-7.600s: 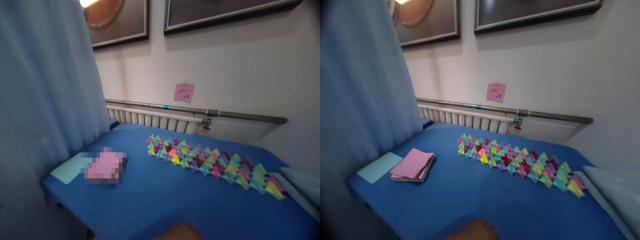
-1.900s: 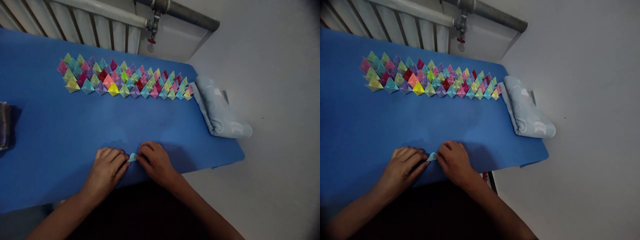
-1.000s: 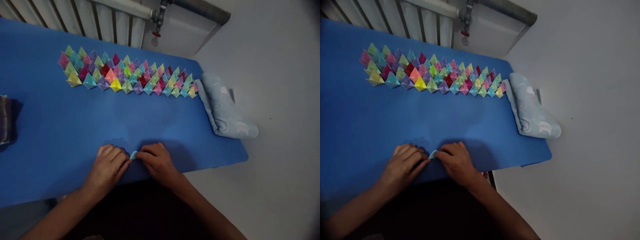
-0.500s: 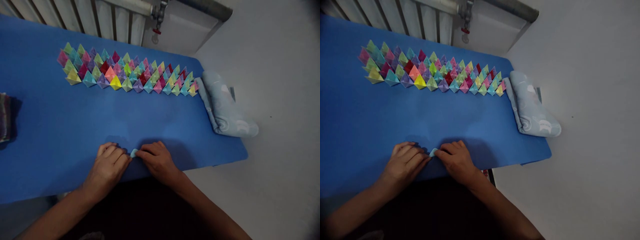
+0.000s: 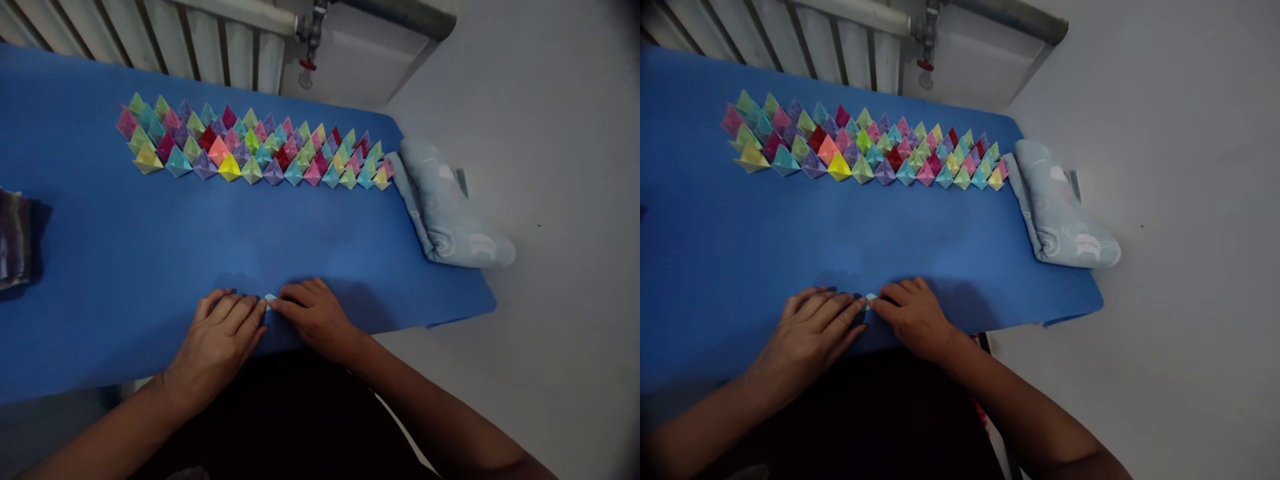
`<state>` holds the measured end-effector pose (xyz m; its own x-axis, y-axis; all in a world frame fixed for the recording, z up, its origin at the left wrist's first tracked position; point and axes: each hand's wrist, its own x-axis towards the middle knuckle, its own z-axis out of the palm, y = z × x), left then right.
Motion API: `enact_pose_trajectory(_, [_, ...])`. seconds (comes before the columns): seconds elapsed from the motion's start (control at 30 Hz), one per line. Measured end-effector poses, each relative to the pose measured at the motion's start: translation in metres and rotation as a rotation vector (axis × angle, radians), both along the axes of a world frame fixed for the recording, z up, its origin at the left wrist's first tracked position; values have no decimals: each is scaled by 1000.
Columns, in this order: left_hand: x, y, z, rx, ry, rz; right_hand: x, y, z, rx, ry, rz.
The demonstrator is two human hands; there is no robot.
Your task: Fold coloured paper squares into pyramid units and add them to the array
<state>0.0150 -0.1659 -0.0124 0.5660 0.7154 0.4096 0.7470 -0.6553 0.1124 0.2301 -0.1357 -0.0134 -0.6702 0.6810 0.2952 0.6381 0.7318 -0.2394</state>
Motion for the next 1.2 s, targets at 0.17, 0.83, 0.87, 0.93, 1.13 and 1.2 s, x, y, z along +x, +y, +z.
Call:
enact_pose_trajectory(0.17, [0, -10, -3, 3, 73, 3, 9, -2, 3, -77, -73, 55])
enact_pose_trajectory(0.83, [9, -14, -4, -25, 69, 49, 25, -13, 1, -141, 3, 5])
enact_pose_trajectory(0.87, [8, -14, -4, -29, 77, 45, 24, -13, 2, -147, -3, -3])
enact_pose_trajectory(0.93, [6, -14, -5, -37, 89, 41, 22, -12, 4, -163, -24, -2])
enact_pose_trajectory(1.13, [0, -23, -9, -36, 41, 29, 23, -13, 7, -191, -112, -23])
enact_pose_trajectory(1.2, [0, -25, -9, -34, 62, 33, 23, -14, 9, -207, -145, -23])
